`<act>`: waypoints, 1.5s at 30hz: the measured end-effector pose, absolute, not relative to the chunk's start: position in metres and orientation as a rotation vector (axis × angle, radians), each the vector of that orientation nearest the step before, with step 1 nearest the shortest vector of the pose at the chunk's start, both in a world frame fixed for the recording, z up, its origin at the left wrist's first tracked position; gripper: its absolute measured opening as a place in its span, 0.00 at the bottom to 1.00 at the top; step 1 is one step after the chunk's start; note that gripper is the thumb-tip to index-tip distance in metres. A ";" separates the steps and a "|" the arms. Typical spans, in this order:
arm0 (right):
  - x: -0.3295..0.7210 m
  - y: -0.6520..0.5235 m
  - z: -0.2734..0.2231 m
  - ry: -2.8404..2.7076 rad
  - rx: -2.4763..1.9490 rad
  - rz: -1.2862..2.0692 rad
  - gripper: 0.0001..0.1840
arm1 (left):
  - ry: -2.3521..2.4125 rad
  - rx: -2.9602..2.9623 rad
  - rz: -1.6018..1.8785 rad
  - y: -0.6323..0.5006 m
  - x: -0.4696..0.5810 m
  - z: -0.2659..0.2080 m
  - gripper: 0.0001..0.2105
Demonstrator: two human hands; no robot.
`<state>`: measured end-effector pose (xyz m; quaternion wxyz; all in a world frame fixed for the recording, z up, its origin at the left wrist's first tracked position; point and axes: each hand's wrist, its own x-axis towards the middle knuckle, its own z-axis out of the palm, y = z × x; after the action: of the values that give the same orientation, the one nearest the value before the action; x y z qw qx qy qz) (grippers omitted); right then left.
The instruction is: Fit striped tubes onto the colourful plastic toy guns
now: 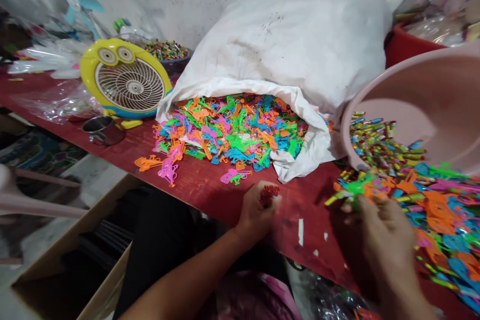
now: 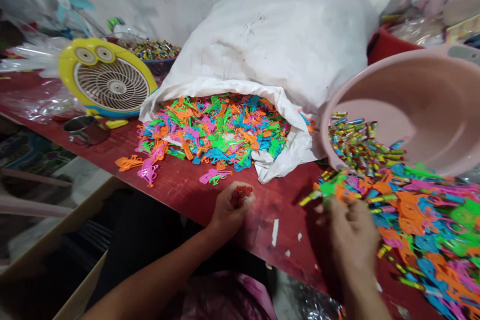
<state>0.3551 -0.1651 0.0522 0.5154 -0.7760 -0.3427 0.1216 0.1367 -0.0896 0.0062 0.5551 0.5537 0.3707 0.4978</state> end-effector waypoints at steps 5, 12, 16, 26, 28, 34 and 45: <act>0.426 -0.177 0.069 -1.094 -2.387 -0.339 0.09 | 1.237 1.631 1.366 -0.062 0.078 0.004 0.08; 0.311 -0.137 0.051 -1.440 -1.874 -0.155 0.18 | 1.484 2.226 0.989 -0.040 0.061 -0.002 0.10; 0.244 -0.098 0.019 -1.688 -1.738 0.318 0.16 | 1.347 2.181 1.059 -0.045 0.075 -0.002 0.10; 0.220 -0.106 0.015 -0.749 -1.280 1.096 0.32 | 1.032 1.421 1.420 -0.074 0.114 0.003 0.05; 0.226 -0.114 0.016 -0.725 -1.241 1.129 0.19 | 0.925 1.297 1.404 -0.082 0.129 0.006 0.05; 0.261 -0.129 0.025 -0.615 -1.257 1.014 0.15 | 0.808 0.879 1.232 -0.087 0.153 0.010 0.09; 0.276 -0.151 0.025 -0.773 -1.545 0.799 0.21 | 0.633 0.903 1.047 -0.089 0.163 0.005 0.13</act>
<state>0.2765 -0.1507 0.0248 0.5803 -0.6610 -0.3309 0.3418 0.1629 -0.0892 0.0051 0.7247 0.4092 0.2867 0.4745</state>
